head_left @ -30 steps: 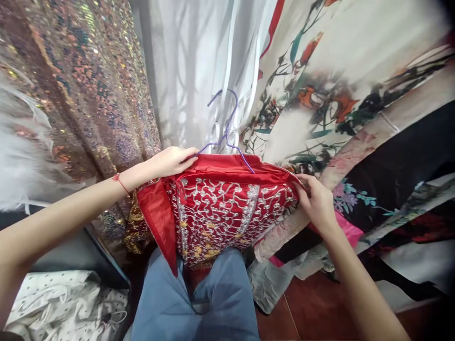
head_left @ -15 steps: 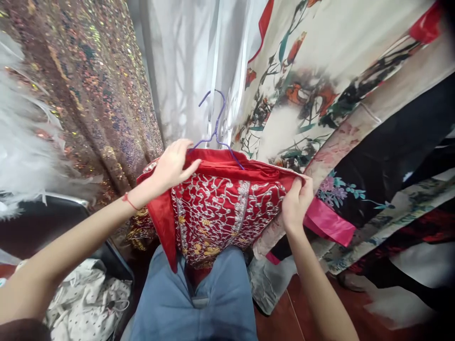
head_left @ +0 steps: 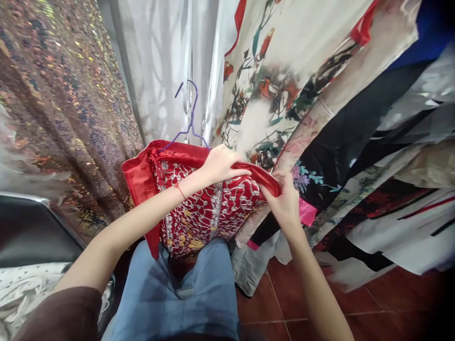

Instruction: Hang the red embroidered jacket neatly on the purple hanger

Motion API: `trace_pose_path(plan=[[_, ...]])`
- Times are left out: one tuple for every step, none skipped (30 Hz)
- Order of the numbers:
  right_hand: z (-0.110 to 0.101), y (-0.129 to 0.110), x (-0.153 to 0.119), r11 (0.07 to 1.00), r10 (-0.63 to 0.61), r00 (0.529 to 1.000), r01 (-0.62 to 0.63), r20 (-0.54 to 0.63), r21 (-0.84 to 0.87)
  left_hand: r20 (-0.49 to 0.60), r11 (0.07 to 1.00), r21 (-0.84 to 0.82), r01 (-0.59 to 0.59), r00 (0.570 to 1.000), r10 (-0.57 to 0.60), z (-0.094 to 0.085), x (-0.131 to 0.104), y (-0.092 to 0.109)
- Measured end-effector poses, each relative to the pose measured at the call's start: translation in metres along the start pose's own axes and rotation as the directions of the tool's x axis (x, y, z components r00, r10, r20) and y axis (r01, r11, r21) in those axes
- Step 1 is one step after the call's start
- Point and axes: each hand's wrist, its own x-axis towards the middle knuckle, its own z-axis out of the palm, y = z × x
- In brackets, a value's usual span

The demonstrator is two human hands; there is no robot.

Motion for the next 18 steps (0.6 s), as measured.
trace_pose_path(plan=[[0.0,0.005,-0.004,0.999,-0.015,1.0,0.015,0.012,-0.046,-0.05,1.0,0.005,-0.023,0.998,0.023,0.001,-0.003,-0.001],[0.001,0.01,-0.01,0.995,-0.03,1.0,0.031,0.009,-0.094,-0.097,0.999,0.015,-0.04,0.994,0.041,0.002,-0.006,-0.001],[0.004,0.016,-0.016,0.989,-0.038,0.999,0.037,0.0,-0.142,-0.133,0.998,0.027,-0.054,0.99,0.057,0.003,-0.009,-0.001],[0.006,0.022,-0.022,0.982,-0.028,1.0,0.027,0.0,-0.189,-0.16,0.997,0.043,-0.061,0.985,0.067,0.004,-0.012,-0.001],[0.008,0.029,-0.028,0.971,0.006,1.0,-0.001,0.021,-0.238,-0.178,0.996,0.06,-0.066,0.981,0.076,0.005,-0.014,-0.002],[0.009,0.035,-0.033,0.957,0.057,0.997,-0.039,0.055,-0.288,-0.188,0.994,0.081,-0.07,0.979,0.084,0.006,-0.016,-0.002],[0.008,0.04,-0.036,0.939,0.113,0.99,-0.078,0.088,-0.334,-0.194,0.992,0.103,-0.073,0.977,0.092,0.008,-0.017,-0.003],[0.005,0.045,-0.038,0.922,0.159,0.982,-0.112,0.101,-0.37,-0.195,0.989,0.128,-0.074,0.976,0.098,0.011,-0.017,-0.004],[0.0,0.048,-0.037,0.912,0.181,0.98,-0.136,0.083,-0.388,-0.194,0.986,0.153,-0.071,0.976,0.1,0.014,-0.015,-0.005],[-0.006,0.049,-0.034,0.911,0.172,0.984,-0.145,0.036,-0.386,-0.193,0.982,0.18,-0.062,0.976,0.097,0.018,-0.014,-0.007],[-0.013,0.048,-0.03,0.919,0.134,0.99,-0.14,-0.04,-0.368,-0.196,0.978,0.204,-0.046,0.977,0.087,0.022,-0.011,-0.008],[-0.02,0.044,-0.025,0.931,0.078,0.988,-0.119,-0.13,-0.345,-0.207,0.974,0.225,-0.021,0.976,0.069,0.027,-0.008,-0.01],[-0.026,0.038,-0.02,0.94,0.017,0.974,-0.092,-0.224,-0.328,-0.229,0.971,0.238,0.011,0.972,0.045,0.031,-0.004,-0.011],[-0.031,0.03,-0.017,0.945,-0.039,0.95,-0.066,-0.31,-0.321,-0.259,0.969,0.243,0.05,0.966,0.015,0.036,0.0,-0.013],[-0.033,0.02,-0.017,0.946,-0.09,0.919,-0.042,-0.383,-0.322,-0.295,0.966,0.241,0.091,0.955,-0.017,0.041,0.004,-0.013],[-0.031,0.01,-0.019,0.944,-0.14,0.89,-0.012,-0.435,-0.329,-0.334,0.964,0.232,0.133,0.941,-0.049,0.046,0.008,-0.014],[-0.025,0.0,-0.025,0.942,-0.186,0.87,0.026,-0.456,-0.334,-0.371,0.961,0.219,0.17,0.925,-0.079,0.05,0.011,-0.015],[-0.016,-0.007,-0.034,0.939,-0.234,0.863,0.081,-0.448,-0.333,-0.403,0.958,0.206,0.199,0.91,-0.103,0.054,0.015,-0.016]])
